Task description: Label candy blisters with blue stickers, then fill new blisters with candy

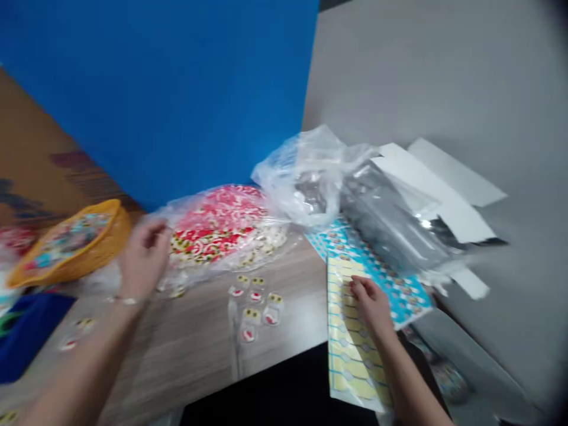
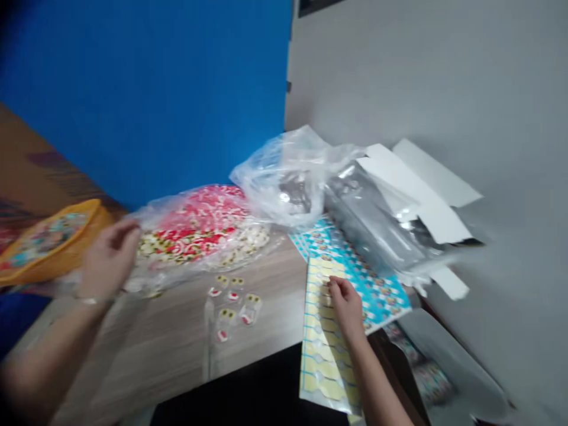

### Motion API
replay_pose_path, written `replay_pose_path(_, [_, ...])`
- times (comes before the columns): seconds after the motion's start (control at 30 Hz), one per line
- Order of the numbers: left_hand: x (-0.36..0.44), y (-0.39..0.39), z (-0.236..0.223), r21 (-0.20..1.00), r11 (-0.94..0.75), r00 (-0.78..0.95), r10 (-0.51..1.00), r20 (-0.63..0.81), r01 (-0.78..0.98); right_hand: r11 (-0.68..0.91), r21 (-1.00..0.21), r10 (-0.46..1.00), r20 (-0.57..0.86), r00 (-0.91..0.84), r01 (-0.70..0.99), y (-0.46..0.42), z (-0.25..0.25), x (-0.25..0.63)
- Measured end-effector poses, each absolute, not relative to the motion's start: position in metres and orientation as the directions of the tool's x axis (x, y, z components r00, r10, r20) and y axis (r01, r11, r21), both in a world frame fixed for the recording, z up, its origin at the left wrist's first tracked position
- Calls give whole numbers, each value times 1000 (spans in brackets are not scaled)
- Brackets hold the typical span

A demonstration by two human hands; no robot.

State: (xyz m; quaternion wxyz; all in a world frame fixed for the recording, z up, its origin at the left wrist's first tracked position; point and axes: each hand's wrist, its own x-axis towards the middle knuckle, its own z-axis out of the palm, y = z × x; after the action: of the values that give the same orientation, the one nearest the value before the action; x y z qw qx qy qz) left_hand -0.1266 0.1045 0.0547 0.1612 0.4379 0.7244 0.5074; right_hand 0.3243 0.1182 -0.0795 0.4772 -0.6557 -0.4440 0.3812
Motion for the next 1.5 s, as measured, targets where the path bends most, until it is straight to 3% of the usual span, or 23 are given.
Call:
replay_pose_path(0.07, [-29, 109, 19, 914, 72, -346, 935, 78, 400, -135, -964, 930, -44, 365, 228, 120, -94, 338])
replay_pose_path(0.13, [68, 118, -15, 970, 140, -103, 987, -122, 198, -121, -965, 929, -28, 370, 232, 119, -104, 343])
replay_pose_path(0.2, [143, 139, -45, 961, 245, -68, 969, -239, 124, -109, -967, 934, -22, 356, 228, 115, -110, 345])
replay_pose_path(0.3, [198, 179, -78, 946, 296, -145, 950, -277, 132, -88, -967, 953, -11, 302, 241, 111, -114, 345])
replay_pose_path(0.4, [210, 203, -93, 939, 321, -179, 938, -297, 125, -32, -951, 970, 45, 240, 306, 120, -107, 346])
replay_pose_path(0.57, [212, 195, -95, 953, 303, -75, 950, -302, 7, 331, -783, 918, 396, 12, 526, 165, -78, 342])
replay_pose_path(0.67, [210, 183, -89, 963, 255, -23, 966, -258, -92, 444, -729, 887, 440, -140, 521, 183, -68, 338])
replay_pose_path(1.0, [190, 153, -59, 963, 193, 51, 981, -187, -185, 368, -878, 929, 358, -90, 306, 161, -45, 326])
replay_pose_path(1.13, [193, 144, -56, 933, 242, 42, 970, -239, -267, 112, -992, 992, 115, 51, 63, 162, -47, 321])
replay_pose_path(1.23, [195, 139, -54, 907, 271, 28, 960, -277, -322, -54, -993, 995, -62, 73, -109, 164, -51, 320])
replay_pose_path(1.3, [195, 139, -52, 912, 265, 12, 961, -275, -314, -27, -997, 999, -29, 31, -68, 163, -50, 321])
replay_pose_path(1.5, [190, 139, -46, 950, 181, -28, 981, -195, -255, 325, -896, 945, 317, -79, 303, 153, -38, 317])
